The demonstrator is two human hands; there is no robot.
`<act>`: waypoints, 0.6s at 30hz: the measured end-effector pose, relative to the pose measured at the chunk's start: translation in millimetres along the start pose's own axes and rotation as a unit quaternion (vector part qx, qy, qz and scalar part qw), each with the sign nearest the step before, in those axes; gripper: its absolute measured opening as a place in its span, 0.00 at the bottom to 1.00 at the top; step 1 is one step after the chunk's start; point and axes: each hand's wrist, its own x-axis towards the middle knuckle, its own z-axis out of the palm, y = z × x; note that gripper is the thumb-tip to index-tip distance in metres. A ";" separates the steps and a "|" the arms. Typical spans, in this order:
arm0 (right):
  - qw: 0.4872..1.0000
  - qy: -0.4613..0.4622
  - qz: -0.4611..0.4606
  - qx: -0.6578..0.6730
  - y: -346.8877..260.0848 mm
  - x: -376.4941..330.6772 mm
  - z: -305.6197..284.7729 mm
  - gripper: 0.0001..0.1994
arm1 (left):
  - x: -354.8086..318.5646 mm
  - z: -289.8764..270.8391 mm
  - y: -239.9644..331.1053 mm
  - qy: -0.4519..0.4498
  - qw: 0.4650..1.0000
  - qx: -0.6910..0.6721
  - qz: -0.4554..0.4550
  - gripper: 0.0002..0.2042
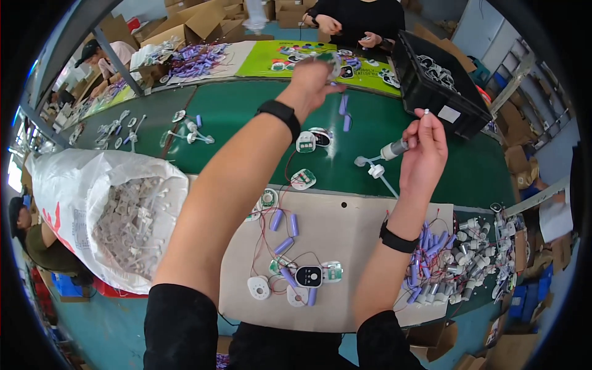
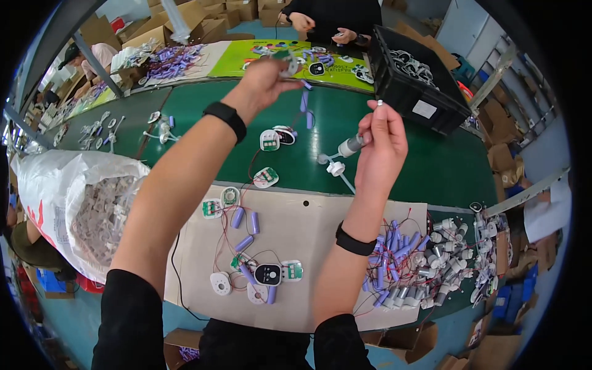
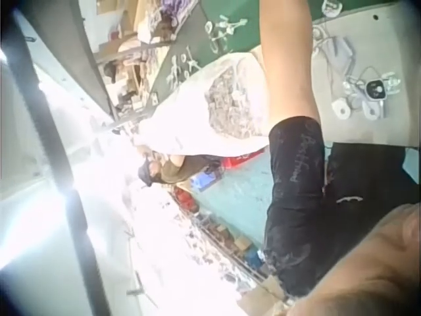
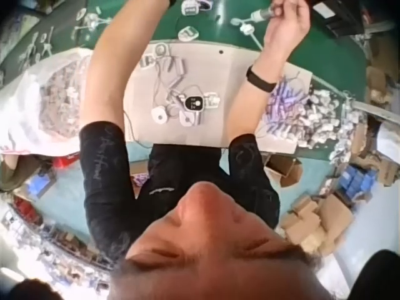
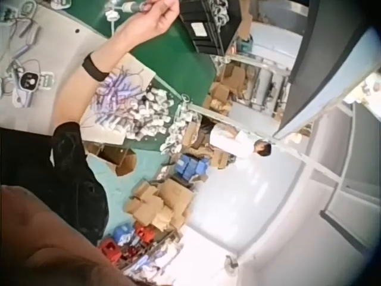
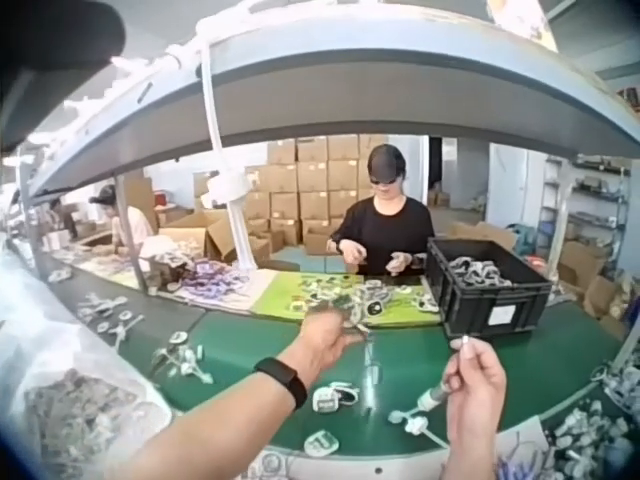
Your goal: The person joins a motor and a plastic tube assembly together before setting the unit on the table. They then pick up a circuit board and a battery, connect the wires by hand, and place the assembly onto the table.
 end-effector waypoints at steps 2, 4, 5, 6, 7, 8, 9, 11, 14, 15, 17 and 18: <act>1.000 0.006 0.010 -0.017 5.2 1.8 -1.4 0.12 | 11.7 -28.5 -13.3 0.029 0.999 0.017 0.012 0.19; 1.000 0.012 0.009 -0.024 3.9 2.2 -3.5 0.12 | 16.9 -61.4 -16.1 0.052 0.997 0.049 0.027 0.20; 1.000 0.013 0.007 -0.024 2.0 2.1 -2.2 0.12 | 19.7 -80.7 -19.2 0.092 0.990 0.104 0.038 0.19; 1.000 0.014 0.008 -0.024 3.9 2.0 -3.0 0.12 | 20.1 -101.3 -23.3 0.114 0.980 0.159 0.036 0.18; 1.000 0.011 0.015 -0.022 5.2 2.4 -2.7 0.12 | 19.0 -120.6 -25.9 0.136 0.967 0.213 0.036 0.16; 1.000 0.007 0.023 -0.017 6.9 2.6 -0.5 0.12 | 18.3 -141.6 -29.2 0.139 0.966 0.215 0.038 0.16; 1.000 0.005 0.023 -0.014 8.7 2.4 3.3 0.12 | 17.6 -161.7 -34.0 0.141 0.963 0.228 -0.001 0.16; 0.999 0.005 0.026 -0.018 11.0 1.2 6.7 0.11 | 11.5 -173.5 -46.3 0.139 0.961 0.237 -0.044 0.15; 0.999 0.005 0.030 -0.045 11.6 1.4 8.2 0.11 | -9.3 -171.7 -61.5 0.094 0.968 0.169 -0.158 0.14; 0.998 0.005 0.031 -0.047 12.5 1.7 7.2 0.11 | -17.4 -162.9 -69.4 0.078 0.962 0.224 -0.138 0.14; 0.996 -0.017 0.021 -0.080 13.3 2.7 10.4 0.12 | -23.4 -150.4 -71.7 0.065 0.948 0.294 -0.101 0.15; 0.997 -0.022 0.021 -0.077 13.8 2.3 11.8 0.12 | -22.9 -148.1 -69.4 0.070 0.949 0.293 -0.097 0.15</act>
